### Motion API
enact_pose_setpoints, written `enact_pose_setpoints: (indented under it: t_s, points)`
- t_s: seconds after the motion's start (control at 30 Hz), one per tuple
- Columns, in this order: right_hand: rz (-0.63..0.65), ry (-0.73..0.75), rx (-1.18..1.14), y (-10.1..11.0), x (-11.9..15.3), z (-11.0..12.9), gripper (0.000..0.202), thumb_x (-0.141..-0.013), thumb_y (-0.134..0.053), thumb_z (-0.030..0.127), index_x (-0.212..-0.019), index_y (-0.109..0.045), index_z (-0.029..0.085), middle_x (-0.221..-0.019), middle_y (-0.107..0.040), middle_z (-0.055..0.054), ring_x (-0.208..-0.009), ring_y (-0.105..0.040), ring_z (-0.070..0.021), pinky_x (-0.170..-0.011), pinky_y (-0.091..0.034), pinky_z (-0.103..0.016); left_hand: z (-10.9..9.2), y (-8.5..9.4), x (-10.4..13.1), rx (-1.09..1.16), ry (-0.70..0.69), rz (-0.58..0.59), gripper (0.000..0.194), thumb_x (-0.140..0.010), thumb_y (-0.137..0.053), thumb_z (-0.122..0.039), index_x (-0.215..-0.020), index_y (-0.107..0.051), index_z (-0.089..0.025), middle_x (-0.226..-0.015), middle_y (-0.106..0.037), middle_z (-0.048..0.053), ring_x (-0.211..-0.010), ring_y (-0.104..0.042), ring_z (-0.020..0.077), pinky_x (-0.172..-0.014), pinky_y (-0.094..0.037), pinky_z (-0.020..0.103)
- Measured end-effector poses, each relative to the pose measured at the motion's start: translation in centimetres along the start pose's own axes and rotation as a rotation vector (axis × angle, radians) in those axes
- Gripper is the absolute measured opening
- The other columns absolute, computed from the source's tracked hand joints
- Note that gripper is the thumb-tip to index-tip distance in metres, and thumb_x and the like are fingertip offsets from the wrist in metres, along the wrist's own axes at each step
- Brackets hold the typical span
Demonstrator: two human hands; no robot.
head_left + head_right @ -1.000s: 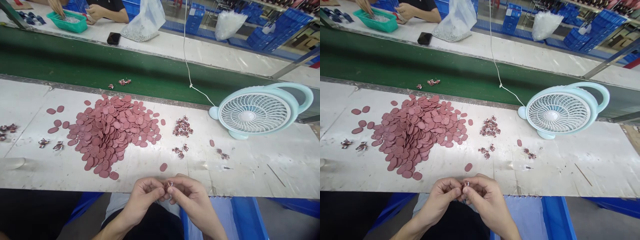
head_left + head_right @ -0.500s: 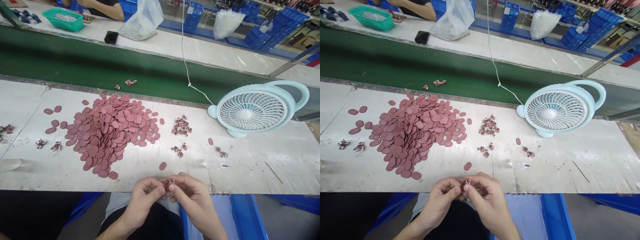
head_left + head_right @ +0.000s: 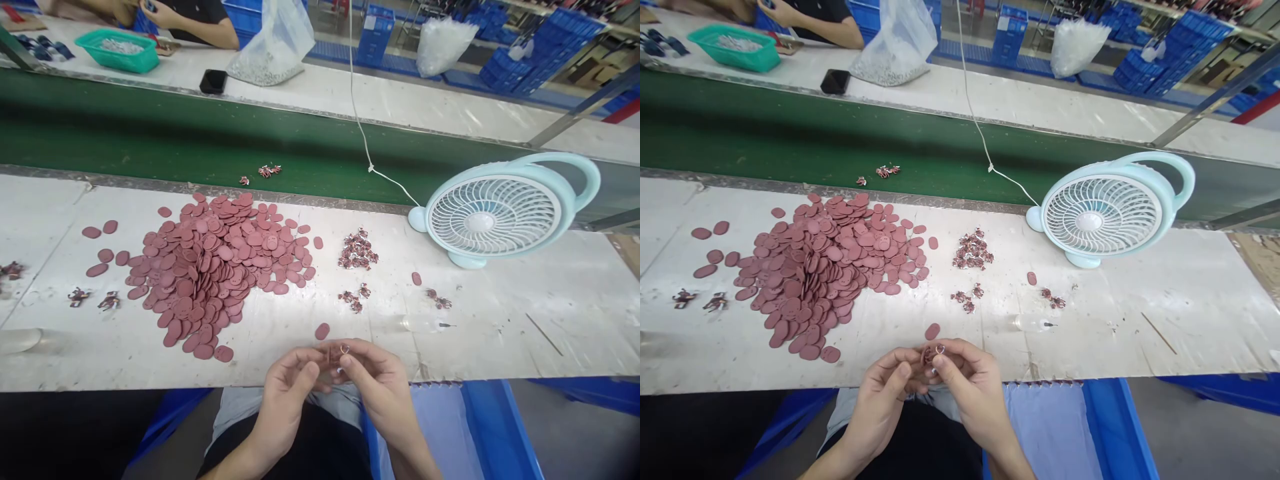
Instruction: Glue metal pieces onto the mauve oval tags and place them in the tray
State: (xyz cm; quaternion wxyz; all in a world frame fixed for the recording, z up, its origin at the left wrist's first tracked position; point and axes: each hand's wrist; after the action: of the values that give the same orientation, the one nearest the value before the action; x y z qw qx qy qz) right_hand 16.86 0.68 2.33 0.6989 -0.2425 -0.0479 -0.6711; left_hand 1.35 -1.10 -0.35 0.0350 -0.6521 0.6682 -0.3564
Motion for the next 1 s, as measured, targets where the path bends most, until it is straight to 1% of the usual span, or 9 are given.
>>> enact_pose_setpoints:
  t_s: [0.1,0.2,0.27,0.33,0.4,0.47,0.63,0.83,1.0]
  points:
    - [-0.095,0.038,-0.128,2.2,0.8,-0.7,0.016,-0.085,-0.075,0.032,-0.099,-0.079,0.027,-0.086,-0.076,-0.004,-0.068,-0.070,-0.0171,-0.060,-0.059,-0.028,-1.2,2.0,0.2,-0.256,-0.098,0.040,0.018,-0.091,-0.063,-0.032,-0.103,-0.070,-0.021,-0.130,-0.067,0.014,-0.110,-0.068,0.0293,-0.079,-0.060,0.036]
    - [-0.215,0.086,-0.163,6.3,3.0,-1.3,0.017,-0.080,-0.079,0.032,-0.096,-0.080,0.028,-0.084,-0.075,-0.004,-0.064,-0.068,-0.0158,-0.057,-0.059,-0.027,-3.1,5.2,-0.1,-0.779,-0.333,0.070,0.019,-0.090,-0.065,-0.022,-0.108,-0.071,-0.025,-0.124,-0.071,0.010,-0.114,-0.066,0.0277,-0.092,-0.058,0.039]
    - [-0.317,0.101,-0.126,9.6,5.0,-2.1,0.019,-0.077,-0.082,0.030,-0.096,-0.080,0.027,-0.085,-0.075,-0.006,-0.066,-0.068,-0.0166,-0.061,-0.060,-0.028,-4.1,6.9,-0.4,-1.149,-0.472,0.211,0.031,-0.088,-0.066,-0.019,-0.118,-0.070,-0.027,-0.126,-0.071,0.009,-0.118,-0.065,0.0276,-0.101,-0.054,0.042]
    - [-0.442,0.097,-0.054,12.8,7.1,-3.5,0.022,-0.076,-0.083,0.030,-0.097,-0.080,0.025,-0.088,-0.076,-0.008,-0.073,-0.070,-0.0194,-0.064,-0.061,-0.030,-4.4,8.0,-0.8,-1.392,-0.546,0.394,0.036,-0.090,-0.063,-0.017,-0.123,-0.068,-0.027,-0.133,-0.068,0.009,-0.122,-0.062,0.0271,-0.103,-0.053,0.043]
    - [-0.555,0.070,0.044,15.4,8.9,-5.5,0.024,-0.077,-0.082,0.034,-0.099,-0.079,0.024,-0.095,-0.077,-0.010,-0.083,-0.072,-0.0239,-0.069,-0.063,-0.034,-4.1,8.5,-1.2,-1.531,-0.604,0.519,0.036,-0.092,-0.058,-0.016,-0.125,-0.067,-0.027,-0.136,-0.067,0.008,-0.123,-0.061,0.0260,-0.101,-0.055,0.041]
    - [-0.617,0.029,0.173,17.1,10.2,-7.7,0.029,-0.079,-0.078,0.039,-0.102,-0.077,0.022,-0.101,-0.077,-0.012,-0.092,-0.072,-0.0280,-0.076,-0.063,-0.040,-3.6,8.6,-1.4,-1.607,-0.669,0.569,0.036,-0.093,-0.057,-0.016,-0.125,-0.067,-0.027,-0.135,-0.068,0.007,-0.121,-0.062,0.0246,-0.100,-0.056,0.039]
    - [-0.589,-0.027,0.363,18.0,11.0,-13.3,0.024,-0.089,-0.067,0.041,-0.100,-0.076,0.022,-0.103,-0.077,-0.012,-0.097,-0.072,-0.0282,-0.086,-0.057,-0.039,-3.2,8.6,-1.9,-1.715,-0.810,0.603,0.029,-0.091,-0.060,-0.022,-0.119,-0.071,-0.025,-0.127,-0.072,0.006,-0.115,-0.067,0.0237,-0.096,-0.059,0.034]
    - [-0.518,-0.111,0.525,16.8,8.3,-19.8,0.022,-0.095,-0.064,0.036,-0.097,-0.069,0.015,-0.095,-0.072,-0.004,-0.089,-0.069,-0.0189,-0.088,-0.055,-0.043,-3.2,10.1,-2.1,-1.793,-0.906,0.698,0.043,-0.091,-0.060,-0.026,-0.133,-0.060,-0.025,-0.136,-0.067,0.008,-0.121,-0.065,0.0265,-0.099,-0.058,0.039]
    - [-0.499,-0.200,0.609,16.6,7.2,-22.1,0.023,-0.096,-0.062,0.035,-0.105,-0.067,0.015,-0.102,-0.070,-0.005,-0.094,-0.068,-0.0198,-0.088,-0.055,-0.042,-2.9,11.9,-2.1,-1.833,-0.864,0.727,0.054,-0.090,-0.060,-0.021,-0.143,-0.051,-0.031,-0.141,-0.063,0.005,-0.125,-0.062,0.0270,-0.102,-0.056,0.040]
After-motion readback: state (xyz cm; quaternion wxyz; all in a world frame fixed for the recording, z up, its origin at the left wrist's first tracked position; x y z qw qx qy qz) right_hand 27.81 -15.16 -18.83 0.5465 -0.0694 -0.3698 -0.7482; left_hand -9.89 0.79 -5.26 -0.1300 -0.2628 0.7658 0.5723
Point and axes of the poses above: each hand's wrist, its own x-axis away from the middle knuckle, its own y-axis out of the back of the hand, z = x × y
